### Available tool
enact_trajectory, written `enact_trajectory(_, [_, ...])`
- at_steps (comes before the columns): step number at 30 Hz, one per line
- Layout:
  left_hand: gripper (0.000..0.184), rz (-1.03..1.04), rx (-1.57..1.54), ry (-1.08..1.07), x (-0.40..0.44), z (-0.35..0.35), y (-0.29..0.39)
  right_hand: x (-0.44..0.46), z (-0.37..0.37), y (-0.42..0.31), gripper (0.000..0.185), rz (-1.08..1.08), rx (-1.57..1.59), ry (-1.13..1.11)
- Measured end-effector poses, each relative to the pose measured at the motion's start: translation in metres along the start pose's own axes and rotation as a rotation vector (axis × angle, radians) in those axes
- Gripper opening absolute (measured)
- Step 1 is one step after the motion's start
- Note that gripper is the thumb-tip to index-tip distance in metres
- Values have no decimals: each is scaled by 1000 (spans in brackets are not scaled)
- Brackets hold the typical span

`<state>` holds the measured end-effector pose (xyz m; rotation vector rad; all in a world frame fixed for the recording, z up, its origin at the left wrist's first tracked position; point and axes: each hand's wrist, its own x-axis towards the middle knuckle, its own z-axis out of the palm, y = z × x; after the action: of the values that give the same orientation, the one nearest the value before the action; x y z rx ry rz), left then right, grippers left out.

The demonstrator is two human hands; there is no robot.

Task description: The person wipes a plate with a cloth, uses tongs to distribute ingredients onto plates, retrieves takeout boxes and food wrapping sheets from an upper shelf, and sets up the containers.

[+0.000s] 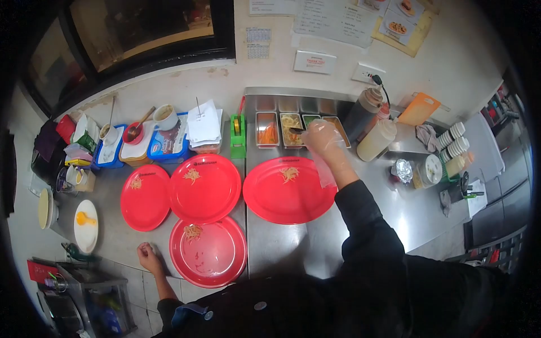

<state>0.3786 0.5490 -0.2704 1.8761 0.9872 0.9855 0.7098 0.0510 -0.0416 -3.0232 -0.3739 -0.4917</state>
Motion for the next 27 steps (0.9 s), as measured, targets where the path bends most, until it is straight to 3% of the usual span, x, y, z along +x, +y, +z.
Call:
enact_trajectory(13, [15,-29,-28,-10,0,-1,-2,20,9,-11,32,149,58,-19])
enact_trajectory(16, [15,-24,-15,-11,-1,-1,1,23,6,-12,28,72,85,-18])
enact_trajectory(27, [15,0,25,-13,-1,-2,0,21,22,3,28,152,147,-6])
